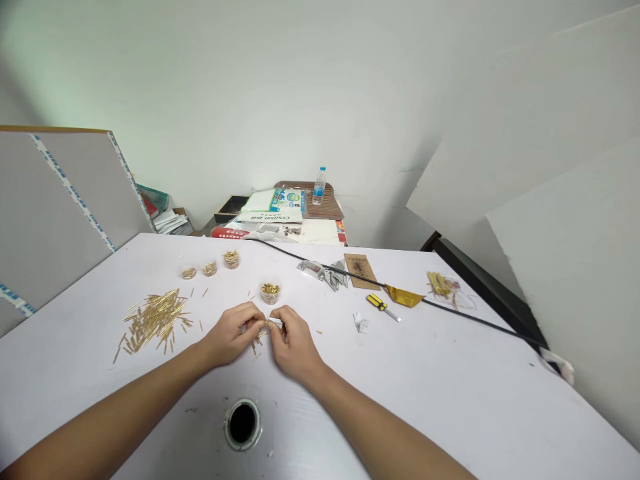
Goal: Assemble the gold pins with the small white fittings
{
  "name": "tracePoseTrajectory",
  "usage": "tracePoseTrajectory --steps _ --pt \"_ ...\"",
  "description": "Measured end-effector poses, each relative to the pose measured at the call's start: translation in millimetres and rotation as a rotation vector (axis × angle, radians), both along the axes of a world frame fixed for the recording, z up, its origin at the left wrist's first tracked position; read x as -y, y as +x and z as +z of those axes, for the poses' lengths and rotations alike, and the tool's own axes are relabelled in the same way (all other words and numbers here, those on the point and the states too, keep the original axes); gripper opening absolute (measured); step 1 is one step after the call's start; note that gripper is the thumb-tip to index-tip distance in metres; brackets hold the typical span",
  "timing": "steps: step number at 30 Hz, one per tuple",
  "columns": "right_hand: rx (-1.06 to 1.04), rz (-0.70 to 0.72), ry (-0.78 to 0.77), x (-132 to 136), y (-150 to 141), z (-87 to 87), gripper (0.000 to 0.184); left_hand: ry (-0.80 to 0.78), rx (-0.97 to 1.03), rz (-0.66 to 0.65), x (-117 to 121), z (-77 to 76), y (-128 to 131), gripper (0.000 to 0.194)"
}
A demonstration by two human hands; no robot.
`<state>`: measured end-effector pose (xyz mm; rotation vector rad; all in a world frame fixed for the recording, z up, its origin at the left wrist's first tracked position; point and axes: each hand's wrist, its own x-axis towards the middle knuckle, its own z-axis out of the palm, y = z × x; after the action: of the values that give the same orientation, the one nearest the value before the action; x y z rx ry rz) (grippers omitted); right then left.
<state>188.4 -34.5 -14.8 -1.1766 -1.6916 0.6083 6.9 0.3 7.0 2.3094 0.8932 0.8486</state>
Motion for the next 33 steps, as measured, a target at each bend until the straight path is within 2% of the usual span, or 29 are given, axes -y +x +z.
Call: tracePoseTrajectory --steps 4,10,13,17,21,25,27,29,33 --pt "0.037 0.021 0.068 0.2 1.3 1.7 0.012 -0.106 0.037 0.01 1.3 2.6 1.4 0.024" --pt "0.104 0.04 0.132 0.9 3.5 2.9 0.012 -0.375 0.163 0.027 -0.2 0.7 6.2 0.029" --pt "0.145 0.06 0.175 0.9 4.3 1.9 0.012 -0.421 0.177 0.014 -2.3 0.2 5.7 0.029" --pt "0.122 0.015 0.165 -2.2 6.5 -0.5 0.013 -0.294 0.071 0.082 -11.1 4.5 -3.2 0.022" --pt "0.028 -0.117 0.034 -9.0 9.5 -4.4 0.013 -0.173 -0.183 0.095 -17.6 8.8 -15.8 0.012" --pt "-0.037 -0.133 -0.069 -13.8 10.5 -6.6 0.017 -0.101 -0.367 0.1 -12.1 13.8 -19.2 0.025" --pt "-0.057 -0.131 -0.086 -14.3 10.7 -6.1 0.019 -0.059 -0.412 0.086 -9.9 23.9 -16.5 0.029" --pt "-0.079 -0.121 -0.091 -14.2 11.2 -5.2 0.021 -0.016 -0.417 0.094 -13.6 40.7 -11.5 0.029" --pt "-0.144 -0.082 -0.097 -13.3 13.2 -3.7 0.024 0.11 -0.343 0.115 -45.5 75.6 7.1 0.027"
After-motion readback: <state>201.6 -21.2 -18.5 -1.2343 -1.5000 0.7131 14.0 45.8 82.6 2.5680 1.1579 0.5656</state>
